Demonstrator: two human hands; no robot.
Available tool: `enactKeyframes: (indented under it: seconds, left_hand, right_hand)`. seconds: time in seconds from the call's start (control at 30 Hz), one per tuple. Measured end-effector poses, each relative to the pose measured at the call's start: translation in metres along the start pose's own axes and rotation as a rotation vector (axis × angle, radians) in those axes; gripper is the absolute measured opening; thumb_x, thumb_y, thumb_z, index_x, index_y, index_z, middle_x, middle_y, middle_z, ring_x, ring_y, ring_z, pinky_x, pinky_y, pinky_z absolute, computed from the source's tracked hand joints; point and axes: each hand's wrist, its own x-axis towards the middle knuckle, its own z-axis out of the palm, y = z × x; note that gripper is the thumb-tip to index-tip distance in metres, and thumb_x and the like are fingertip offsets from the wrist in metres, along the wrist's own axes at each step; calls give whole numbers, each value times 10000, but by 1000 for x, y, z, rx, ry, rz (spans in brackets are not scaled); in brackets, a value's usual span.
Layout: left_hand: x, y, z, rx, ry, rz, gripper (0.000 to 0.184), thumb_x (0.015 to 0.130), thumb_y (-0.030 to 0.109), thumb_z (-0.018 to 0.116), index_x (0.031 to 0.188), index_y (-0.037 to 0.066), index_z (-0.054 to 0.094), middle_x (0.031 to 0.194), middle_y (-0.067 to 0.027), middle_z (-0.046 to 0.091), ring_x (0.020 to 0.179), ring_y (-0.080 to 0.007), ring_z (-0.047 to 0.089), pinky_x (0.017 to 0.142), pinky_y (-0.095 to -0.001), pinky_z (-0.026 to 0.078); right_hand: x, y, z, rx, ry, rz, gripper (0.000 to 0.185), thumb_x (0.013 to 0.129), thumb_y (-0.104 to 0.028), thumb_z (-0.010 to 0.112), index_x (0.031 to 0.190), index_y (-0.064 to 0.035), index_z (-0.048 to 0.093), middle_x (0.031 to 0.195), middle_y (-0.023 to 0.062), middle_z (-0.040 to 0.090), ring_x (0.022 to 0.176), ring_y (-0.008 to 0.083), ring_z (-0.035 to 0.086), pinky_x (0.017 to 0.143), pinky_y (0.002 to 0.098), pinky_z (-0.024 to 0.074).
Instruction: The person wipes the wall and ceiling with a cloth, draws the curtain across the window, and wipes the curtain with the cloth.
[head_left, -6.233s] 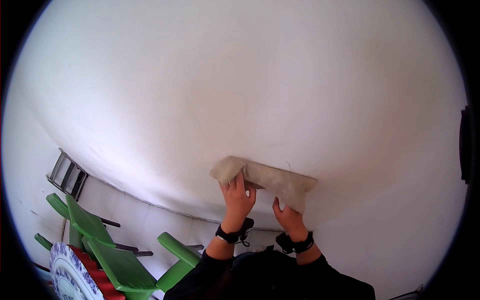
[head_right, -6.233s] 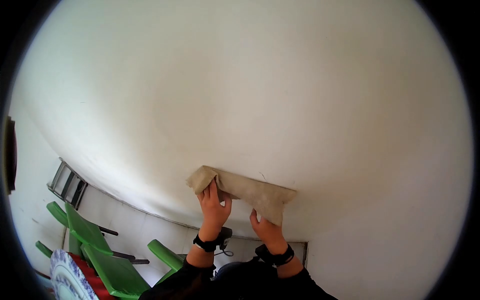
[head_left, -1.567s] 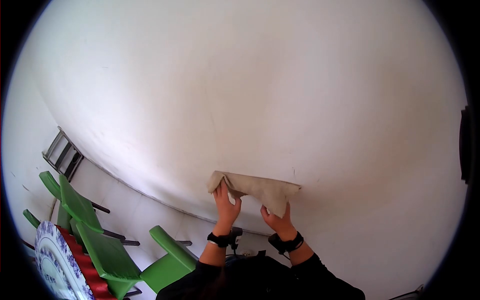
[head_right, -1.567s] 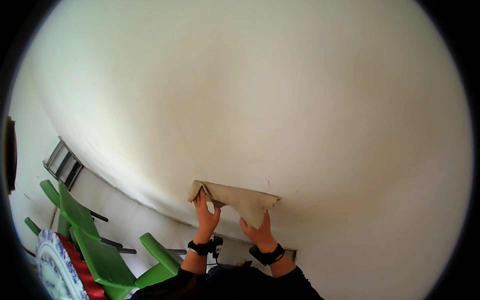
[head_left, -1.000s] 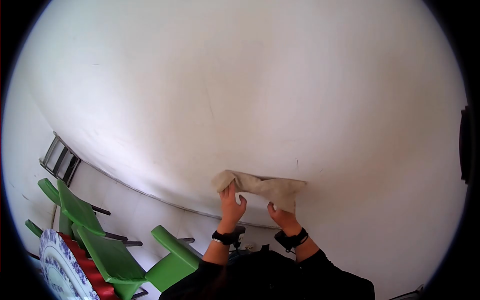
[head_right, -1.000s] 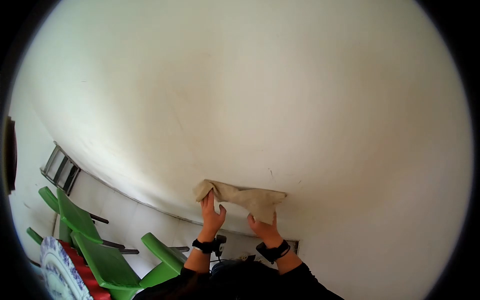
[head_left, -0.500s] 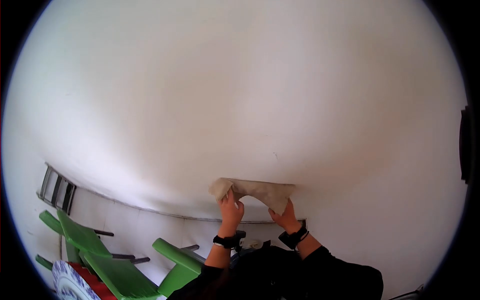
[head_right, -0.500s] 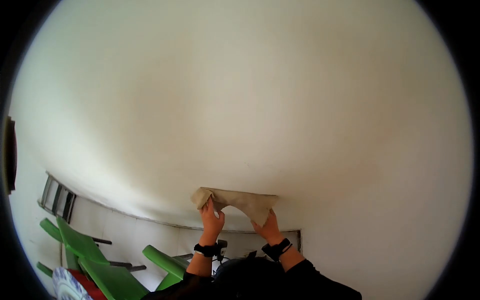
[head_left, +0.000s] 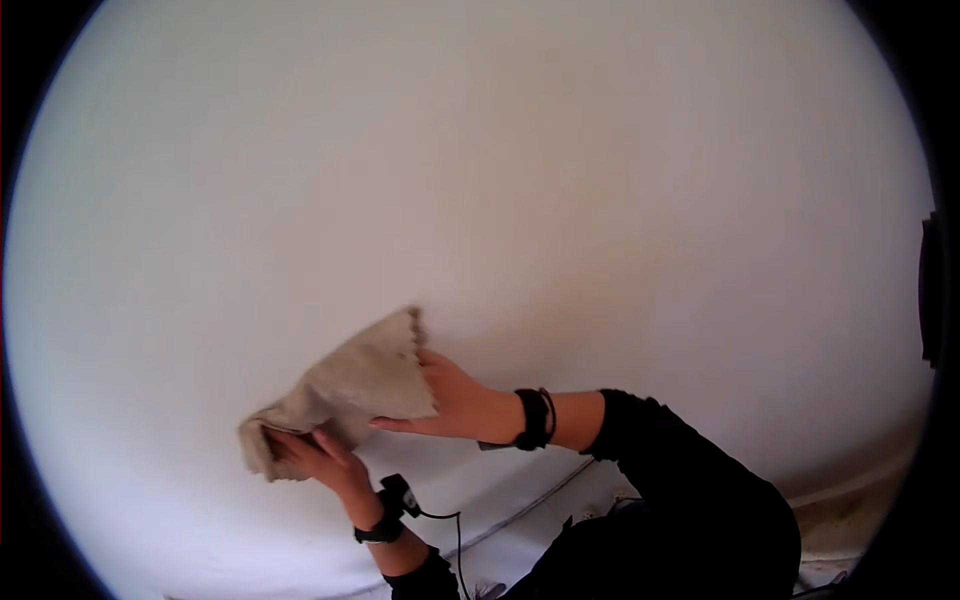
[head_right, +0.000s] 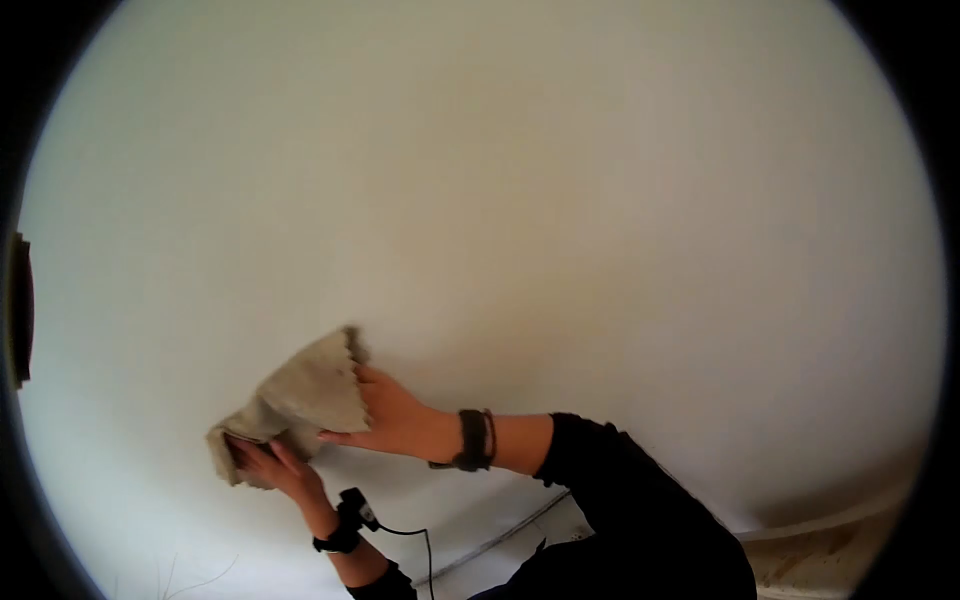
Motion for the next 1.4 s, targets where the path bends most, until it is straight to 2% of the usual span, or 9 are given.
enactKeyframes:
  seconds: [0.17,0.33,0.47,0.7,0.87,0.97,1.13,1.2,1.4]
  left_hand:
    - [-10,-35,3,165,58,164,622,887,391,291,1314,-36,142,1353,-257,135,1265,-376,88,1011,-458,33]
    - [35,-18,-1,229,84,291,628,868,417,310,1315,-3,179,1327,-220,248,1251,-360,161,996,-496,-26]
    - [31,-18,3,200,97,317,642,842,445,352,1320,42,208,1315,-209,276,1241,-350,199,982,-536,-22]
    - [29,-20,25,210,121,408,624,809,453,412,1284,61,307,1254,-179,377,1211,-340,255,978,-565,13]
    - [-9,-66,61,12,-282,502,538,779,413,480,1169,44,454,1192,-171,440,1157,-338,335,986,-569,71]
    - [-40,-106,76,12,-300,539,368,751,328,538,984,46,583,1011,-120,559,1010,-266,469,975,-519,210]
    - [-145,-265,69,-73,-555,368,323,716,237,572,992,69,588,957,-91,582,976,-264,497,931,-519,282]
    - [-101,-94,127,82,-726,246,355,684,173,574,1022,62,569,1008,-95,562,1013,-282,473,937,-543,253]
    - [-90,-102,99,13,-679,59,521,634,88,556,1137,2,456,1149,-183,456,1114,-359,381,972,-570,133]
  right_hand:
    - [-24,25,45,177,24,25,442,729,-303,638,1098,-99,509,1139,79,503,1089,260,422,935,354,323]
    - [20,13,23,-552,208,-325,412,789,-372,534,1076,-77,508,1128,92,501,1078,278,428,916,370,337]
    - [18,16,38,-623,197,-274,393,807,-380,483,1018,-51,525,1083,113,518,1041,307,445,890,379,351]
    - [8,34,54,-438,196,20,312,846,-228,455,1078,-20,480,1100,164,494,1058,344,417,902,396,316]
    - [-45,78,113,-466,288,217,341,836,-187,459,1114,9,440,1146,204,451,1077,369,391,928,397,290]
    - [-80,105,157,-137,277,354,390,870,-226,428,1175,13,384,1148,163,456,1075,285,416,928,354,293]
    - [-135,98,297,401,315,884,454,876,-332,442,1181,2,403,1125,73,479,1021,161,431,899,292,318]
    - [-84,145,119,328,345,841,415,882,-346,421,1088,8,485,993,67,547,886,147,465,823,276,363]
    - [-98,160,132,138,-144,977,415,876,-360,412,916,31,547,773,153,582,687,203,516,653,305,412]
